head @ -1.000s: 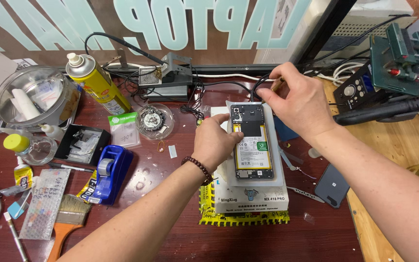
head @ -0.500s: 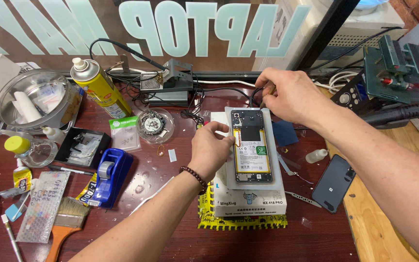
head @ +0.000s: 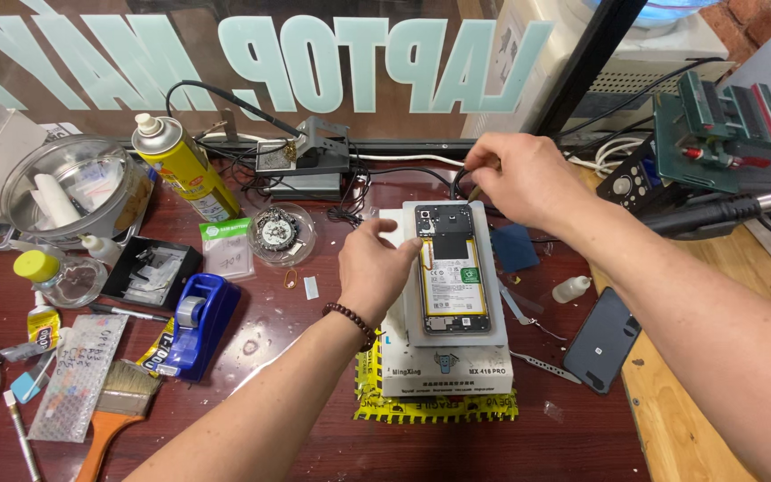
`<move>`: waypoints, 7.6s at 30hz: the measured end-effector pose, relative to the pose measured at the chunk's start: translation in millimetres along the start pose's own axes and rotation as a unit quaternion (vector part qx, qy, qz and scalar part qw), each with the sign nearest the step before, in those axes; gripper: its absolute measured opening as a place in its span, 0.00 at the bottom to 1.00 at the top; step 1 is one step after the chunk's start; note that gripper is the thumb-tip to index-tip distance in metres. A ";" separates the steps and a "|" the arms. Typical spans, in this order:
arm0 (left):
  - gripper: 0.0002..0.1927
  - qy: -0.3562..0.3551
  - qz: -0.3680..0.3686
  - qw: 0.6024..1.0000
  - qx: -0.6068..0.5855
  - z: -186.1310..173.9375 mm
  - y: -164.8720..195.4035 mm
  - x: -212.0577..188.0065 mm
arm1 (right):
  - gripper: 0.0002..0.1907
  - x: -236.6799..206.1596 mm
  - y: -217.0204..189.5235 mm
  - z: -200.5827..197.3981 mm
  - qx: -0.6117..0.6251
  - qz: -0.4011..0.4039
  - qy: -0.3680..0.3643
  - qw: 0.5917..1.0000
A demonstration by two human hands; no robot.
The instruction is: The person repairs a smartphone at a workbench. They remove the back cover, disconnect and pry out the battery, solder on the exposed board with a soldering iron, reattach the battery and cover, then wrap the phone in bubble wrap.
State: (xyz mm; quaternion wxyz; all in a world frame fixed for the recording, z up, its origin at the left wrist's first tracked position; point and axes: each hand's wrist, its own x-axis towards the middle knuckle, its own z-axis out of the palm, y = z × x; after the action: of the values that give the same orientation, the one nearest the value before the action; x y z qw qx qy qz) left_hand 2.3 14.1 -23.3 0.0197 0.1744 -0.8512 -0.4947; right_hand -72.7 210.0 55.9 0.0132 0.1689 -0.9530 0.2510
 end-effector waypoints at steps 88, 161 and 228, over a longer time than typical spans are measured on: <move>0.14 -0.108 0.233 0.965 0.061 53.9 47.1 57.6 | 0.09 2.3 24.0 -18.2 0.107 -0.055 -0.011 0.993; 0.21 -0.040 0.157 0.981 0.109 13.1 -35.0 46.6 | 0.13 34.2 -25.4 21.8 0.130 -0.040 -0.031 0.990; 0.18 0.007 0.098 0.995 -0.032 13.5 -2.2 75.9 | 0.10 23.3 -11.9 18.4 0.323 0.038 -0.001 0.946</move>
State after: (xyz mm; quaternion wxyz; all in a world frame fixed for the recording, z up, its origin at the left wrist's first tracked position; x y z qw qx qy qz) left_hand -71.1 0.4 -42.6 0.0794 0.0923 -0.8478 -0.5162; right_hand -89.6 184.1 48.0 -0.0526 0.1278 -0.8268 0.5452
